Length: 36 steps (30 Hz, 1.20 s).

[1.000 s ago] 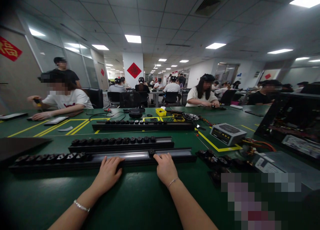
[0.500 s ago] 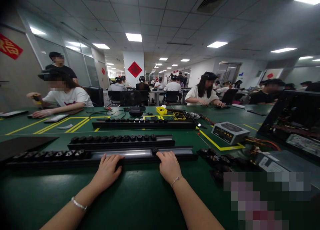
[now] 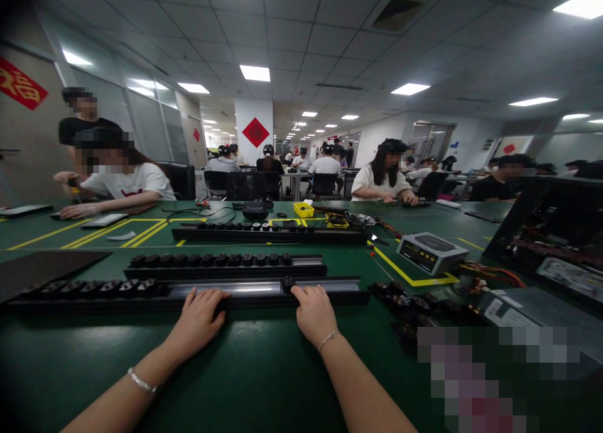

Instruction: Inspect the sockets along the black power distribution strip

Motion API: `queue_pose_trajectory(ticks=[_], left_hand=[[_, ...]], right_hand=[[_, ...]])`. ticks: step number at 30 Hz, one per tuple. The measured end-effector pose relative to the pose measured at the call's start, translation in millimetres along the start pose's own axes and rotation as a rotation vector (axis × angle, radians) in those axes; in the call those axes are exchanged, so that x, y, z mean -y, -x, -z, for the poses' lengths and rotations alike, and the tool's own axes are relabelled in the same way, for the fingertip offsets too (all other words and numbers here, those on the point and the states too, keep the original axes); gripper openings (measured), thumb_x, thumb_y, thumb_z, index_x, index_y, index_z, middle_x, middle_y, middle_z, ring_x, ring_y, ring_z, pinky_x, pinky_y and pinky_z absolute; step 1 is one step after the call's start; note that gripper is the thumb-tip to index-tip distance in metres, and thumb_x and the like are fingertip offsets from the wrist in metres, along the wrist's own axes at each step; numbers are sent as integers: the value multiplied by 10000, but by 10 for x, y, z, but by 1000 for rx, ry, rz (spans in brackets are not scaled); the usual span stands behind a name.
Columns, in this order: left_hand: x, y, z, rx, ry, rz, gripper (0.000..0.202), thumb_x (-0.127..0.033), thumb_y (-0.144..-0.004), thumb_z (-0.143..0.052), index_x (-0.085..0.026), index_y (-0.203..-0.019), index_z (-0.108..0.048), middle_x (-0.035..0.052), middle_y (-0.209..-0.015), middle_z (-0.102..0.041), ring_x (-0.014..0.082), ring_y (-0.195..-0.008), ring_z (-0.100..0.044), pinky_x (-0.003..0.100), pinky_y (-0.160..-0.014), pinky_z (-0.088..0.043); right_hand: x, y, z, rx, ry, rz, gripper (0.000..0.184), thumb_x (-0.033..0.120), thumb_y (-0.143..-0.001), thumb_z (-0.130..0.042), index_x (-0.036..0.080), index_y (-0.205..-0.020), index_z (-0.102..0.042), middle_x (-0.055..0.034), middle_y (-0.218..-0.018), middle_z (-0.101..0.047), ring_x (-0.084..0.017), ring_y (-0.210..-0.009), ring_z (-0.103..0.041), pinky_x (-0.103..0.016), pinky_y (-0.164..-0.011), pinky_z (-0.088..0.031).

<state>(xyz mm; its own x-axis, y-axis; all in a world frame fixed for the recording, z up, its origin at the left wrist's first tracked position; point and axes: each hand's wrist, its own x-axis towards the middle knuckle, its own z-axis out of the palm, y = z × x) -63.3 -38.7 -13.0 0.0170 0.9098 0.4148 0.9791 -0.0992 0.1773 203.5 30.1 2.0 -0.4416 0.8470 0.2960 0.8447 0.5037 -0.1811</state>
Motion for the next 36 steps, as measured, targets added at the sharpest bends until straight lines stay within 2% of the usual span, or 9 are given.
queue_pose_trajectory(ticks=[21,27,36], left_hand=[[-15,-15,7,14,-3,22,311,-219,-765,-423,-251,-1054,-531,36,-1053,-607,211,-1052,-509,522,-1048,-141],[-33,-12,0,13,-9,30,298,-221,-763,-420,-242,-1041,-528,39,-1048,-606,211,-1048,-510,529,-1043,-143],[-35,-14,-23,17,-39,35,312,-235,-760,-423,-232,-1054,-525,49,-1059,-604,219,-1063,-506,528,-1048,-128]], right_hand=[[-4,-14,24,44,20,4,480,83,-746,-365,248,-1166,-530,-45,-1032,-594,-155,-993,-488,-313,-1018,-166],[15,36,26,17,6,-74,468,110,-749,-388,310,-1148,-527,-30,-1104,-563,-179,-1053,-452,-466,-1030,-80],[-19,41,63,46,-8,-45,480,106,-754,-379,305,-1171,-509,-38,-1064,-572,-178,-1030,-458,-451,-1014,-124]])
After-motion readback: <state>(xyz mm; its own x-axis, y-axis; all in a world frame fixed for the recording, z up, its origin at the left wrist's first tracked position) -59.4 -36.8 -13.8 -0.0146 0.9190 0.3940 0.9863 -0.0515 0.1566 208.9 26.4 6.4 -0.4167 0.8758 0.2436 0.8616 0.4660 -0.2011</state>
